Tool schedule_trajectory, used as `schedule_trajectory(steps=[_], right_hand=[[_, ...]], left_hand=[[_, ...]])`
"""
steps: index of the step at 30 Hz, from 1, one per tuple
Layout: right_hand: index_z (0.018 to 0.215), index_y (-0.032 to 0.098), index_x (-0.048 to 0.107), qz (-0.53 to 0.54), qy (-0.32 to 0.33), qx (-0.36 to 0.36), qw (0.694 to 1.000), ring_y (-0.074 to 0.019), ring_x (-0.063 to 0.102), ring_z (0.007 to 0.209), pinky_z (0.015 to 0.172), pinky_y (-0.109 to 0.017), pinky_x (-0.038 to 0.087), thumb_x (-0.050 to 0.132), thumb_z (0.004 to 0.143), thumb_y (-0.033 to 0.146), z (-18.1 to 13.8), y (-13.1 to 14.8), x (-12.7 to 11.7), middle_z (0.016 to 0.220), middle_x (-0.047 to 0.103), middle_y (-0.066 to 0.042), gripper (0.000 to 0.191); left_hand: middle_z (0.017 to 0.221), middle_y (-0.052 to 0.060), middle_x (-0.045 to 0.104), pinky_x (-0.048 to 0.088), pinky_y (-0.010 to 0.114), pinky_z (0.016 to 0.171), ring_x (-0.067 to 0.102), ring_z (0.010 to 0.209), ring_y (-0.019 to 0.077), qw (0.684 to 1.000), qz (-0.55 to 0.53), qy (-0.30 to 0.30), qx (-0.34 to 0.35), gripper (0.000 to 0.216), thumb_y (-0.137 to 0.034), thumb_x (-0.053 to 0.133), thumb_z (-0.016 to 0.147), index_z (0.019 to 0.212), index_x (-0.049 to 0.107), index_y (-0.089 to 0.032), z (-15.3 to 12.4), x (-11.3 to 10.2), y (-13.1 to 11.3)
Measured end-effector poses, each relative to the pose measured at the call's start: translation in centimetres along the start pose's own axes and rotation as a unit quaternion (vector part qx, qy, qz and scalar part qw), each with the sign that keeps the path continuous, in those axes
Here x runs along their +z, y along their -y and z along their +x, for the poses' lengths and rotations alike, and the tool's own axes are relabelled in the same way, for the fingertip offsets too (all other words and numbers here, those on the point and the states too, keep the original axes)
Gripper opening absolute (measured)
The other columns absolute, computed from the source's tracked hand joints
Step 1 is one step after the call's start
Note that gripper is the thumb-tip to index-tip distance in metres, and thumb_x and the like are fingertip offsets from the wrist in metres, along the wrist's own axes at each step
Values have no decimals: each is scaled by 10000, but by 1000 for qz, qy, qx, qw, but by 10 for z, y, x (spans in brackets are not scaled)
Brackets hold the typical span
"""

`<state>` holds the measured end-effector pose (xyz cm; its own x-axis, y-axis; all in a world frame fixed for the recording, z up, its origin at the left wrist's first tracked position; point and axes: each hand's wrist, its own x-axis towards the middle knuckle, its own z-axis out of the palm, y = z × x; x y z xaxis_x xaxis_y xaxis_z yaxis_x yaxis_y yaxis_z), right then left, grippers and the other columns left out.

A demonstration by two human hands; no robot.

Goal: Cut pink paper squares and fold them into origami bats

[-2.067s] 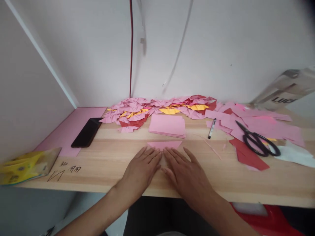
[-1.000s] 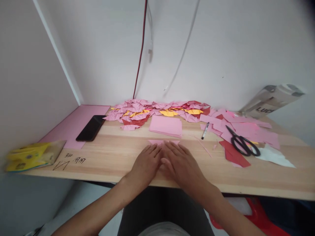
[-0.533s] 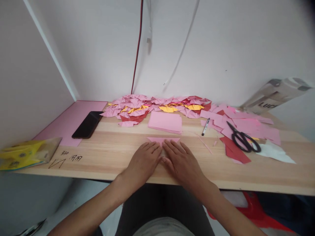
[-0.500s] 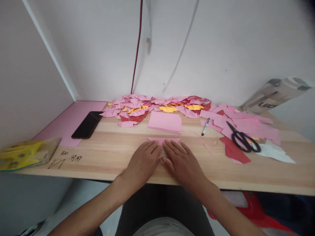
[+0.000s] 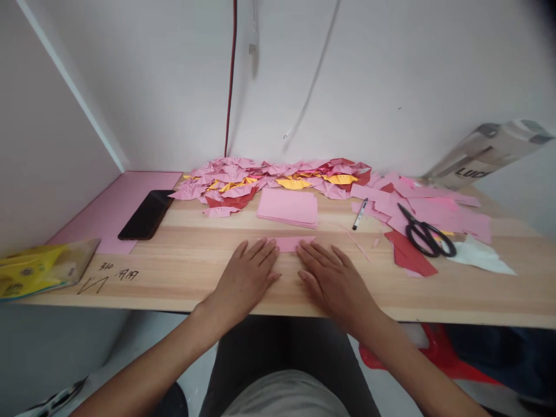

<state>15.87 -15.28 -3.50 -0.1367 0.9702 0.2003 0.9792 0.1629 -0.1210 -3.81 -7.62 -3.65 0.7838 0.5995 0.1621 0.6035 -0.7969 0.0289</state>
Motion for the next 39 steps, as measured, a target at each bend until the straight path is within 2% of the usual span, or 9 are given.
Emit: schedule_trajectory(steps=[4,8,13,17,20,24,27,31,39], right_hand=[[1249,129,552,30,-34,40,998,-244,598,1091,936,-432,400,394,949,269,14,-4,-10,1175,661,-126,367],[1124,166,607,57,-26,46,997,-252,604,992,832,-394,425,506,900,292,34,-8,-12,1050,670,-106,276],[984,182,616,134,3,56,989,-205,590,893,788,-333,419,598,845,298,46,-12,-6,955,651,-68,182],[882,191,602,210,-7,60,976,-180,571,833,732,-300,402,563,869,290,49,-11,-5,867,639,-34,107],[814,189,572,234,-31,57,970,-163,550,770,696,-279,391,562,865,233,49,-11,-6,798,614,-12,68],[799,186,576,169,-87,18,982,-182,527,801,731,-300,384,519,888,202,42,-13,-6,823,590,-38,106],[826,189,611,141,-64,-5,988,-191,533,823,772,-325,383,493,905,199,35,-17,-3,852,602,-50,143],[867,205,631,188,-37,-3,981,-184,556,864,792,-319,396,530,889,199,30,-21,2,883,635,-35,104],[808,217,641,239,-15,19,971,-169,569,845,785,-316,403,588,861,223,32,-22,0,839,644,-13,76]], left_hand=[[1298,77,577,357,451,1022,502,1207,235,997,-54,-50,0,321,-264,428,944,1218,553,-151,7,-3,1],[1075,94,634,425,379,908,544,1024,225,986,-120,-103,-47,240,-245,530,894,1095,583,-125,22,-11,5],[924,60,586,439,331,737,512,867,211,979,-184,-57,-72,207,-342,599,847,911,594,-145,41,-11,7],[841,35,579,413,307,694,498,809,193,974,-207,-49,-71,139,-287,594,850,822,576,-152,48,-7,5],[836,27,593,411,310,729,494,829,189,973,-213,-73,-59,59,-203,577,855,816,585,-159,50,-6,1],[847,34,603,411,330,767,492,838,187,977,-174,-117,-33,130,-192,509,896,819,610,-164,49,-5,-3],[857,34,618,423,332,776,516,844,184,982,-164,-97,-5,136,-171,507,896,842,632,-167,46,-1,-5],[880,40,639,440,335,798,530,869,184,981,-169,-98,17,158,-208,527,897,828,660,-158,41,3,-6],[871,36,646,467,326,784,538,848,171,972,-208,-113,4,154,-196,538,892,806,657,-150,41,1,-6]])
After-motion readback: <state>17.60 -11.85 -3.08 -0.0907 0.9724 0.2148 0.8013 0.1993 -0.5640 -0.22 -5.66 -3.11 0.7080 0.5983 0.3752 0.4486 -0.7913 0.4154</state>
